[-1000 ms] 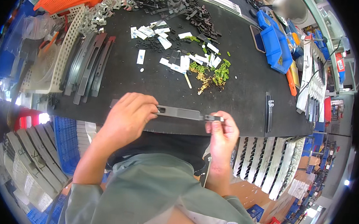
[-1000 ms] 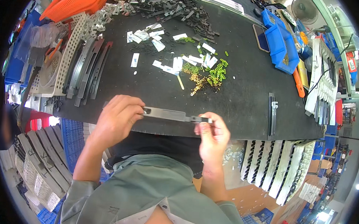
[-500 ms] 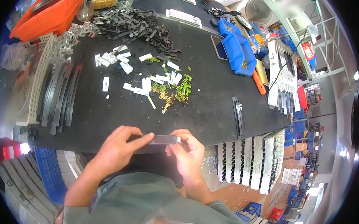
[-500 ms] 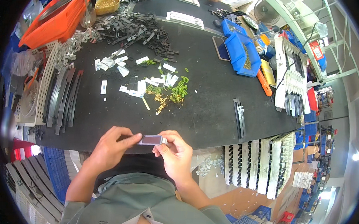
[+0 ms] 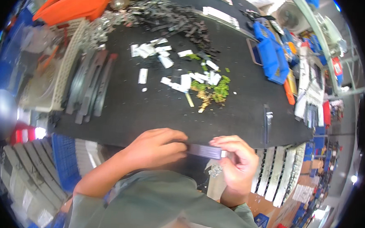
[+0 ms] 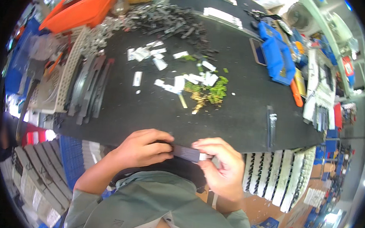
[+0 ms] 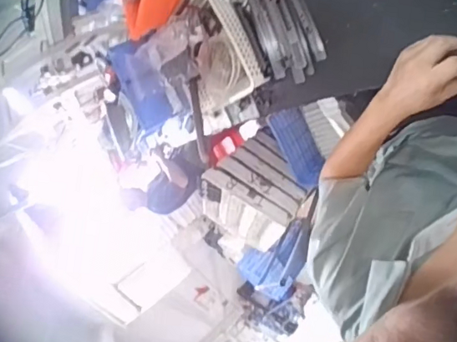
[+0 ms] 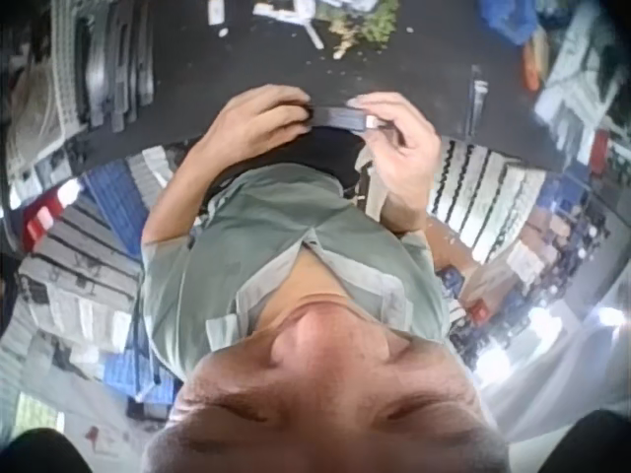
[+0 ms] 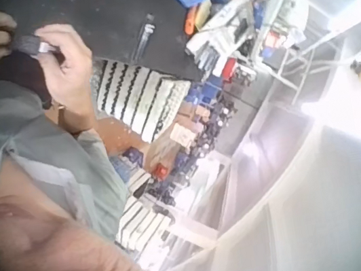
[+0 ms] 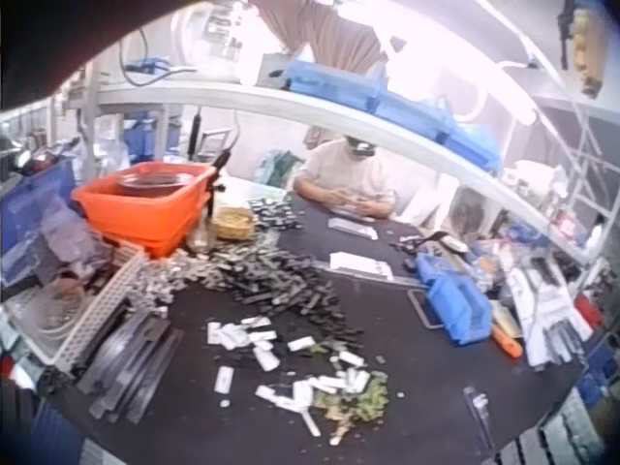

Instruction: Manually assembling small metal components and plastic parts at a workbench.

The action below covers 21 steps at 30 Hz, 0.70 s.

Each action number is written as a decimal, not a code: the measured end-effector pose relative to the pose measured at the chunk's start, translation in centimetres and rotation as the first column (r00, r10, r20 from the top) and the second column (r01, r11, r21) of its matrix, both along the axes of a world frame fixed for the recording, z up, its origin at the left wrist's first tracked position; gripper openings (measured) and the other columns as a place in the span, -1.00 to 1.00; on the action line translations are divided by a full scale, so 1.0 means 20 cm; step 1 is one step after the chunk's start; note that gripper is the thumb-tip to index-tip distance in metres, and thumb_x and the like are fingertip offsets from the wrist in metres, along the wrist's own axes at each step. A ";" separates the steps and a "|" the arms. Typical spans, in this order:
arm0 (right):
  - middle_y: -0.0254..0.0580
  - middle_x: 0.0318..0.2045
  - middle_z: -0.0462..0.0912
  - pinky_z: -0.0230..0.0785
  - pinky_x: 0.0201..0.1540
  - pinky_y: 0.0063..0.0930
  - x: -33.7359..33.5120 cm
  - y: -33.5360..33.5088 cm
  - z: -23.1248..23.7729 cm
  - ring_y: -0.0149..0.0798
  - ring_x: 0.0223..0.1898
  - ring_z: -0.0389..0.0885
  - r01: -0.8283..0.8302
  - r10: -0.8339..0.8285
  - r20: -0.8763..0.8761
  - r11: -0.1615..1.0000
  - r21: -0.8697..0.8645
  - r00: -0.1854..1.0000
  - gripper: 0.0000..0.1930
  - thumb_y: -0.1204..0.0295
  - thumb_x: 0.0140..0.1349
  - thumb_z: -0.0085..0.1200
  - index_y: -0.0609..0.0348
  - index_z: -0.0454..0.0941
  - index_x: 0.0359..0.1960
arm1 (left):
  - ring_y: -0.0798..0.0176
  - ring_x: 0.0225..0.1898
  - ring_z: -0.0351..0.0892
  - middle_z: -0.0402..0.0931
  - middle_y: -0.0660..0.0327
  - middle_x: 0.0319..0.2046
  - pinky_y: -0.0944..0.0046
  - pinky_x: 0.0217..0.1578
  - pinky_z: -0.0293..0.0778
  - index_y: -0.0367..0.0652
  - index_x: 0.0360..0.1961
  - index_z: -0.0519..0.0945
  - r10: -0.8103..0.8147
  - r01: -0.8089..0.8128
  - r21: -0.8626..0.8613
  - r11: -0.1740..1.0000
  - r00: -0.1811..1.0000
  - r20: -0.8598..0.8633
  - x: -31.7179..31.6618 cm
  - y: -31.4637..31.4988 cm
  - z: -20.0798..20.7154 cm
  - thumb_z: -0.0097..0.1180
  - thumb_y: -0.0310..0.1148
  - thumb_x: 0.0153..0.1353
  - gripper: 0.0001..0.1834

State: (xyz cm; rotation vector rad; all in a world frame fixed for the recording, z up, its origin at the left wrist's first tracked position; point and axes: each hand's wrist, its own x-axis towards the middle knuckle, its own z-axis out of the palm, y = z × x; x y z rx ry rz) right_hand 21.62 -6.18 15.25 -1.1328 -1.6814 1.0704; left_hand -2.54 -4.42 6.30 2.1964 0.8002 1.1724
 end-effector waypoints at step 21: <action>-0.09 -0.20 0.68 0.66 -0.17 -0.37 -0.01 0.00 -0.61 -0.27 -0.24 0.72 0.166 -0.353 -0.294 0.843 -0.511 0.888 -0.75 0.55 0.46 0.04 0.42 0.51 0.09 | -0.06 -0.20 0.62 0.60 0.04 -0.29 0.00 -0.19 0.52 -0.24 -0.19 0.64 0.656 -0.764 -0.031 0.645 0.573 -0.491 -0.26 0.44 -0.09 0.31 -0.14 0.24 -0.65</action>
